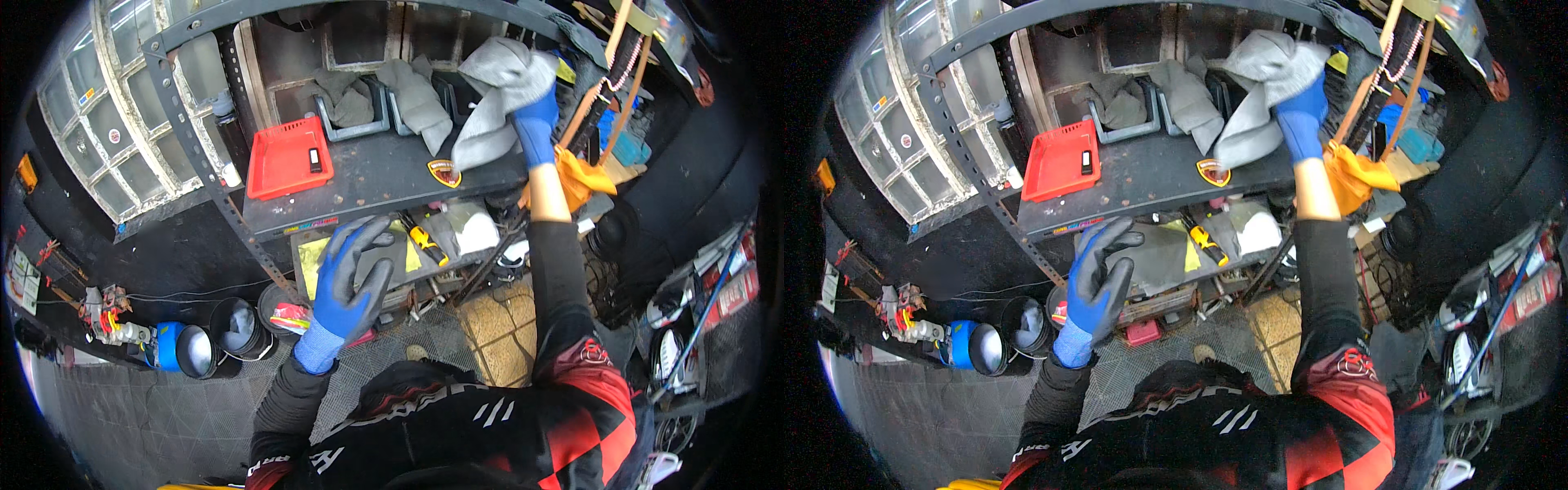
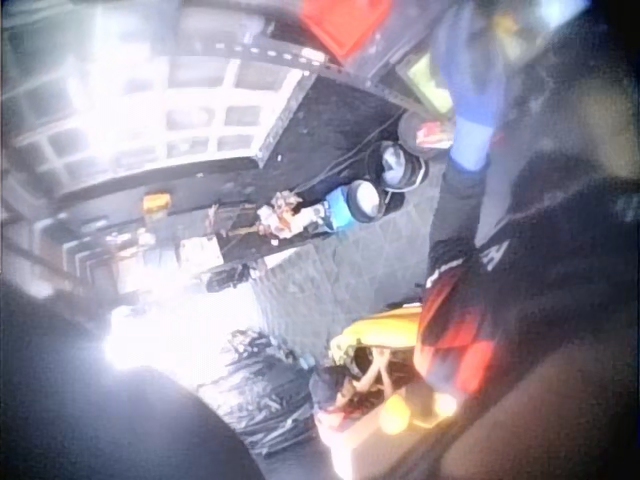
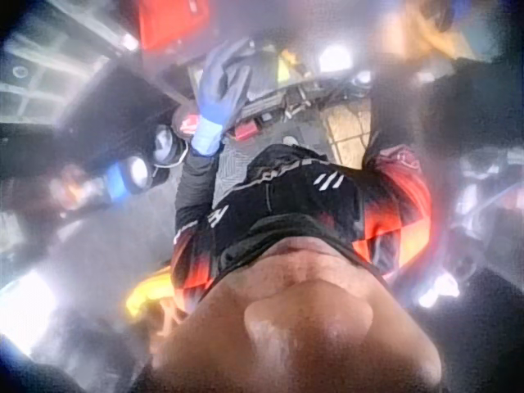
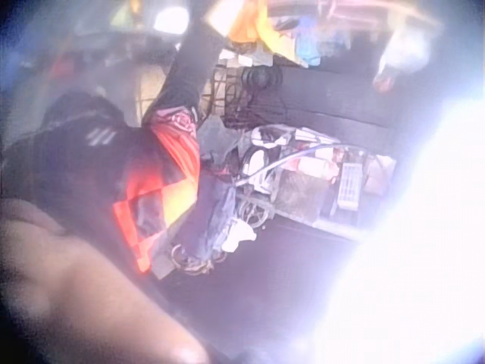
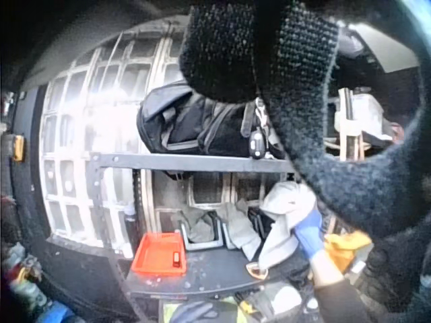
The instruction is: The person installs a yellow scooter seat onto the scooter frame, then walks to a counter to handle paper currency and a card. The person returns to the scooter, wipes the seat with a cloth, and continues adjusting the seat while another person assists.
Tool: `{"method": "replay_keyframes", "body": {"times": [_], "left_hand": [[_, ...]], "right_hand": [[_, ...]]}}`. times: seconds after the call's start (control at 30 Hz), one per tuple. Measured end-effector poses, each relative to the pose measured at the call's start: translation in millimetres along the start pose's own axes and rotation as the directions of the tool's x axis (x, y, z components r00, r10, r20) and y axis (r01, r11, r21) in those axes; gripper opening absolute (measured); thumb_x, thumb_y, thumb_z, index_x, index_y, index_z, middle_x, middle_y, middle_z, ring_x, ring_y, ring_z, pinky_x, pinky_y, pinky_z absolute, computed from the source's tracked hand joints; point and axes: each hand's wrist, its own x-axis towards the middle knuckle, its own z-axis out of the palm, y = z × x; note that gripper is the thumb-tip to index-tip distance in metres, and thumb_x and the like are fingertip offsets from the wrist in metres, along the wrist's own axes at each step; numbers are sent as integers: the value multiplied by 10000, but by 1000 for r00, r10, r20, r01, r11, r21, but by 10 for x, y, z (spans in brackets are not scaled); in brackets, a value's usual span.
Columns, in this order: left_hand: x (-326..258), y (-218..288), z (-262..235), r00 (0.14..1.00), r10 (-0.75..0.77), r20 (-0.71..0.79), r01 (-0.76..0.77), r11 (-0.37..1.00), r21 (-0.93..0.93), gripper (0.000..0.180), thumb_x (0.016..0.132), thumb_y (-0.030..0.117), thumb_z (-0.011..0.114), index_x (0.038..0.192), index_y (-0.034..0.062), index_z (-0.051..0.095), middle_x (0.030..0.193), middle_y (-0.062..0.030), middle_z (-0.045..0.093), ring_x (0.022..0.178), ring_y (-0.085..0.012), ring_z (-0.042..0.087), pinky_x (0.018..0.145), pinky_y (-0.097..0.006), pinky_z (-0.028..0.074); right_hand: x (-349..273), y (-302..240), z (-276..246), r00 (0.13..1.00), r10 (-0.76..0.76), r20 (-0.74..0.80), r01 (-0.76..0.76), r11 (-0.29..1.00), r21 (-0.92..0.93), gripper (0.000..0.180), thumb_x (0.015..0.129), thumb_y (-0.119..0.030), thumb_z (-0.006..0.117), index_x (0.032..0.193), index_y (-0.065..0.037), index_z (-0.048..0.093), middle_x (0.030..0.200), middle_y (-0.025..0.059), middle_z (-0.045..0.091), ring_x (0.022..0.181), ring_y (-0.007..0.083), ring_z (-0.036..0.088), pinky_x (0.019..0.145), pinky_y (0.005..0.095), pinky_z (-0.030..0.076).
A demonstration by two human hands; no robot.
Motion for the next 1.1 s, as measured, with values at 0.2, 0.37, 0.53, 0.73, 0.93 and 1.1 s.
{"method": "replay_keyframes", "body": {"times": [0.2,0.37,0.53,0.73,0.93,1.1], "left_hand": [[421,-256,344,998,-61,-32,60,998,-16,435,858,-43,515,1292,-25,506,1250,-135,503,1076,-208,585,965,-342,424],[803,-498,570,992,-98,-81,106,990,95,428,837,-25,596,1259,26,546,1166,-142,557,1004,-237,616,914,-349,454],[1307,-688,784,995,-36,-90,52,982,183,411,856,47,630,1258,33,543,1077,-124,563,911,-209,591,796,-320,484],[2000,-1003,989,999,12,-52,5,947,321,354,866,89,644,1213,53,584,1081,-130,580,997,-215,608,848,-310,483],[2477,-1392,1282,999,11,42,-37,730,682,487,804,309,708,1206,68,575,1141,-175,568,999,-337,596,847,-410,489],[2667,-1392,1513,993,105,57,-111,642,758,520,790,361,697,1203,70,574,1154,-172,567,1021,-356,586,872,-442,482]], "right_hand": [[51,276,1659,983,167,81,-116,891,-438,326,860,-120,532,1178,-55,565,1055,161,639,848,299,668,713,414,539],[-872,981,2898,656,255,710,-305,951,-60,331,848,-173,535,1141,-53,631,1157,189,620,1006,346,626,833,450,506],[-569,1378,2553,312,-48,949,-775,564,283,342,800,-253,672,1094,-81,643,988,60,638,840,202,592,746,337,483],[123,1049,1213,357,27,934,-534,826,180,413,784,-228,721,1124,-11,628,942,107,675,849,187,633,761,293,503],[-203,560,555,643,-72,762,-466,754,464,461,790,-317,699,1141,-30,615,1010,236,659,942,387,642,807,418,520],[-617,612,338,566,11,824,-440,850,290,442,784,-333,701,1089,-22,626,1066,235,645,1015,371,618,864,444,494]]}}
